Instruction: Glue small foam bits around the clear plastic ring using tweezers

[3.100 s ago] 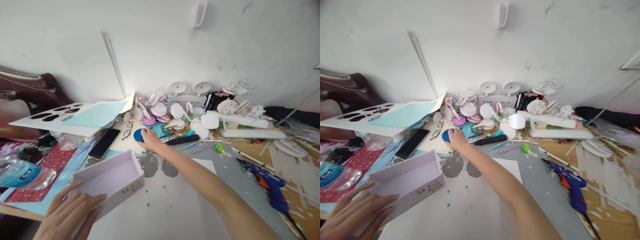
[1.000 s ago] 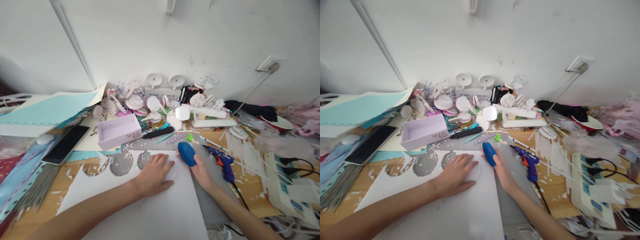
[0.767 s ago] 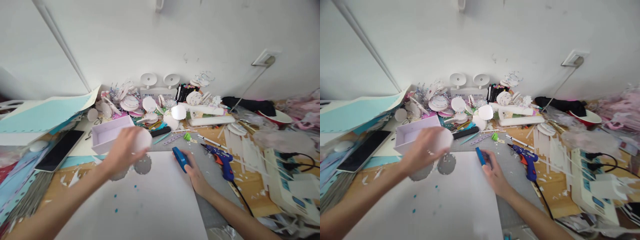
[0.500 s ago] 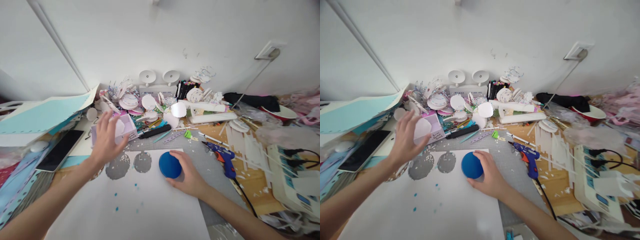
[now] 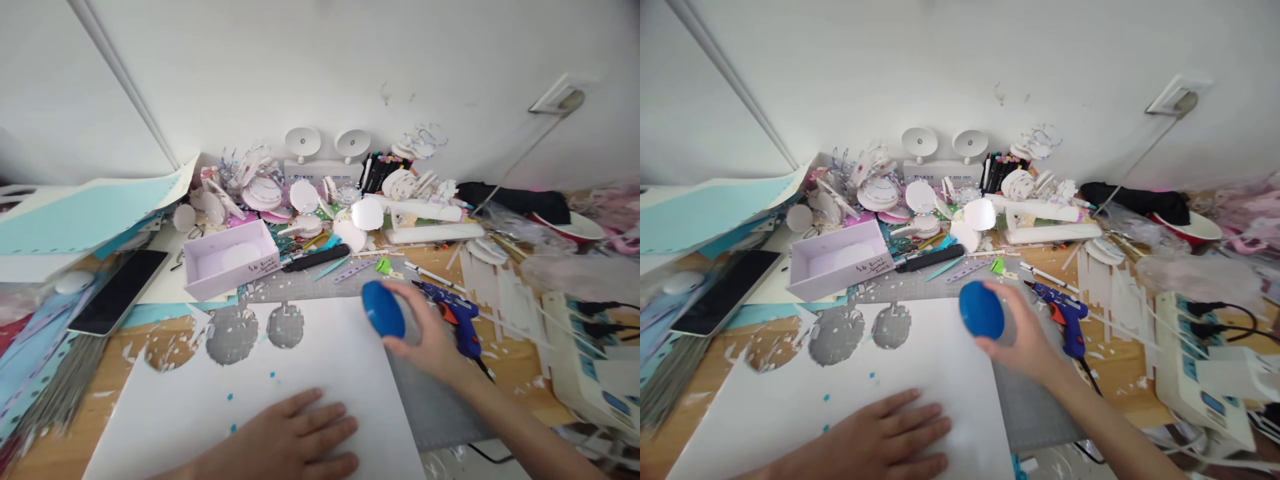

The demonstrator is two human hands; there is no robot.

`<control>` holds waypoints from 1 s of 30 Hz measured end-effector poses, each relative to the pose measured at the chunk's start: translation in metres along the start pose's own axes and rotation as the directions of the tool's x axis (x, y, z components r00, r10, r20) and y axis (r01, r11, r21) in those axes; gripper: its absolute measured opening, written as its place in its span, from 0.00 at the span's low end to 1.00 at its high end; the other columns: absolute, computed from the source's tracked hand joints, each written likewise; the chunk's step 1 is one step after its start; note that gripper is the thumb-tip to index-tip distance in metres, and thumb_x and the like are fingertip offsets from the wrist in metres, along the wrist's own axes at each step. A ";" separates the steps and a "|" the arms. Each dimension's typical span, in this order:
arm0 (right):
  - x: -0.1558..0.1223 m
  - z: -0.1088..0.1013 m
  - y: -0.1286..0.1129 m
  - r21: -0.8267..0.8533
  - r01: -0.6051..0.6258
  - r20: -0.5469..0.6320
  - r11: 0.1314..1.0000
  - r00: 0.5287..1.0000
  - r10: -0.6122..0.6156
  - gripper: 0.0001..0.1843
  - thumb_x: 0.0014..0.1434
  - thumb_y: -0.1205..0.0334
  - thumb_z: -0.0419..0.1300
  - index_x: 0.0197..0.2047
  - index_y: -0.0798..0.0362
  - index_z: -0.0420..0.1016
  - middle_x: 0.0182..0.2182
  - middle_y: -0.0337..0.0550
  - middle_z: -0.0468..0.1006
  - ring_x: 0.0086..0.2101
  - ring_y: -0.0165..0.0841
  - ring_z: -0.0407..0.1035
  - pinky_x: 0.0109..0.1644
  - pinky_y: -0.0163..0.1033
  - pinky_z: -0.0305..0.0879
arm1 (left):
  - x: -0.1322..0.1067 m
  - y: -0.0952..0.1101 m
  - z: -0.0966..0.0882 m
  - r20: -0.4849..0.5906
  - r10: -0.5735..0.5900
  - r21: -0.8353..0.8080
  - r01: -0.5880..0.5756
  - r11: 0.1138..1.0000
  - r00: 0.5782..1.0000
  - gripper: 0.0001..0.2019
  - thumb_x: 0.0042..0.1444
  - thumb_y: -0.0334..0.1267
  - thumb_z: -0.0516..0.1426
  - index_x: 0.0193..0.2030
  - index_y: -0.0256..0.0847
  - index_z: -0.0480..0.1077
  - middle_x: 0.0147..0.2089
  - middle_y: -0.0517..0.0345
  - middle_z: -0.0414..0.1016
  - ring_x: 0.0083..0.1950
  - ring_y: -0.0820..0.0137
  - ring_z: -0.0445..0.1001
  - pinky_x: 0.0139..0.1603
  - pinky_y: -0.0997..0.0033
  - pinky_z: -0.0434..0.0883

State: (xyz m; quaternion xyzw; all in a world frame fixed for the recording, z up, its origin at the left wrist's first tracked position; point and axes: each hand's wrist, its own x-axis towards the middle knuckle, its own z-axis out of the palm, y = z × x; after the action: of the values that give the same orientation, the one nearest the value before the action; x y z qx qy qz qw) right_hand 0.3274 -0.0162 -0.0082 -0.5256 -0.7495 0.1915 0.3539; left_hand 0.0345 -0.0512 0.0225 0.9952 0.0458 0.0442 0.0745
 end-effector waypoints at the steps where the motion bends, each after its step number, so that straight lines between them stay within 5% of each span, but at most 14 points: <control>1: -0.002 0.002 -0.003 0.013 0.061 0.131 0.998 0.989 -0.062 0.40 0.51 0.46 0.64 0.63 0.48 0.56 0.59 0.54 0.65 0.58 0.48 0.61 0.62 0.55 0.59 | 0.000 0.001 0.004 -0.016 -0.008 0.017 0.008 1.000 1.000 0.18 0.67 0.37 0.48 0.62 0.44 0.64 0.66 0.59 0.64 0.64 0.66 0.65 0.68 0.61 0.58; 3: -0.005 0.010 -0.009 0.015 0.175 0.368 0.984 0.914 -0.168 0.42 0.48 0.44 0.66 0.63 0.47 0.59 0.60 0.52 0.66 0.60 0.48 0.60 0.64 0.56 0.55 | 0.000 0.004 0.013 -0.043 -0.009 0.060 0.012 0.998 0.999 0.17 0.68 0.37 0.48 0.62 0.46 0.64 0.66 0.60 0.65 0.64 0.66 0.66 0.67 0.60 0.58; 5: -0.006 0.021 -0.010 -0.023 0.217 0.443 0.976 0.877 -0.185 0.42 0.48 0.42 0.65 0.63 0.47 0.59 0.62 0.52 0.64 0.62 0.48 0.57 0.66 0.57 0.51 | -0.001 0.007 0.019 -0.058 -0.009 0.096 0.014 0.995 0.998 0.17 0.68 0.37 0.48 0.62 0.46 0.64 0.65 0.60 0.65 0.63 0.65 0.66 0.67 0.59 0.58; 10: 0.005 0.033 -0.001 -0.111 0.134 0.333 0.985 0.939 -0.090 0.41 0.52 0.44 0.63 0.65 0.49 0.57 0.65 0.55 0.58 0.64 0.47 0.52 0.65 0.58 0.52 | -0.003 0.011 0.018 -0.074 -0.019 0.076 0.024 0.997 0.997 0.17 0.67 0.37 0.49 0.60 0.45 0.65 0.65 0.58 0.65 0.64 0.63 0.65 0.67 0.58 0.57; 21: 0.021 0.043 -0.007 -0.114 0.195 0.361 0.974 0.922 -0.142 0.44 0.47 0.37 0.64 0.62 0.48 0.60 0.62 0.53 0.65 0.61 0.47 0.58 0.65 0.59 0.48 | 0.001 0.006 -0.002 -0.028 0.017 0.018 -0.016 1.000 0.999 0.15 0.67 0.36 0.48 0.56 0.44 0.69 0.63 0.61 0.68 0.60 0.66 0.67 0.65 0.62 0.60; 26: 0.019 0.050 -0.009 -0.123 0.201 0.365 0.972 0.920 -0.145 0.41 0.48 0.41 0.65 0.61 0.48 0.62 0.61 0.52 0.66 0.61 0.47 0.58 0.66 0.61 0.45 | 0.020 0.002 0.002 -0.066 -0.207 0.061 0.211 0.976 0.976 0.21 0.66 0.47 0.48 0.54 0.33 0.70 0.59 0.46 0.71 0.62 0.58 0.65 0.66 0.57 0.56; 30: 0.020 0.046 -0.008 -0.093 0.200 0.381 0.975 0.912 -0.150 0.38 0.48 0.49 0.66 0.61 0.48 0.61 0.61 0.50 0.66 0.62 0.46 0.57 0.66 0.61 0.44 | 0.036 -0.007 0.019 -0.117 -0.479 0.060 0.488 0.871 0.870 0.31 0.64 0.53 0.45 0.60 0.25 0.63 0.62 0.33 0.66 0.65 0.45 0.60 0.63 0.50 0.57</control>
State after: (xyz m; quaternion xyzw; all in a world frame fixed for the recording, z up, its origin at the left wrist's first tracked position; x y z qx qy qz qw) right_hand 0.2846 0.0036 -0.0279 -0.4323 -0.8580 0.2057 0.1861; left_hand 0.0717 -0.0435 0.0055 0.9509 0.2990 0.0709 0.0373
